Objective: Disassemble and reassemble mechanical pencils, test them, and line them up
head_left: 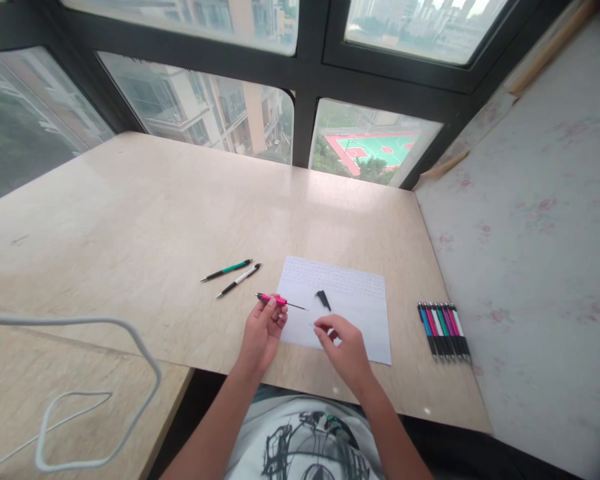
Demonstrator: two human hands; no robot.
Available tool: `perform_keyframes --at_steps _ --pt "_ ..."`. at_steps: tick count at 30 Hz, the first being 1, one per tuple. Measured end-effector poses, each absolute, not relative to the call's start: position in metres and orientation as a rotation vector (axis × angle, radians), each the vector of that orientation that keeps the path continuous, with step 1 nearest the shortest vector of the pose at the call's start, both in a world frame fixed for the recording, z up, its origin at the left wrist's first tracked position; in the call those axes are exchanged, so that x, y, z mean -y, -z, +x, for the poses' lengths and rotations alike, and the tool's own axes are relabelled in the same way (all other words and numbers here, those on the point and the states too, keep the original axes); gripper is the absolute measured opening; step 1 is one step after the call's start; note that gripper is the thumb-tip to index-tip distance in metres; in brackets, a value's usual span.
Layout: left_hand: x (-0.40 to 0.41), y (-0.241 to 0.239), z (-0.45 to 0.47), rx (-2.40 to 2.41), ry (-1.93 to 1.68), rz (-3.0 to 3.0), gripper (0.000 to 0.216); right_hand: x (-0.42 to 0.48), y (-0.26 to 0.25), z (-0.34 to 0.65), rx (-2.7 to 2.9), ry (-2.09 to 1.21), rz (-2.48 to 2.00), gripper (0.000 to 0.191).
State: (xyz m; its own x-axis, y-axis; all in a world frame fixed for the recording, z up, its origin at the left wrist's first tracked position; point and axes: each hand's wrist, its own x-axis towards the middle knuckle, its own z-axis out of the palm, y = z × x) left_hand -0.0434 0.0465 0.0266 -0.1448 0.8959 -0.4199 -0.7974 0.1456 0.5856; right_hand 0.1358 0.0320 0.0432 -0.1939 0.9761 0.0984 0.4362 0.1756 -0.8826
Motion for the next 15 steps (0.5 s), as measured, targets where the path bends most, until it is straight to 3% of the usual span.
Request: perform_keyframes --at_steps 15 --pt "-0.039 -0.028 -0.012 -0.945 -1.34 0.216 0.023 -0.03 -0.058 0.167 1.561 -0.833 -1.453 0.013"
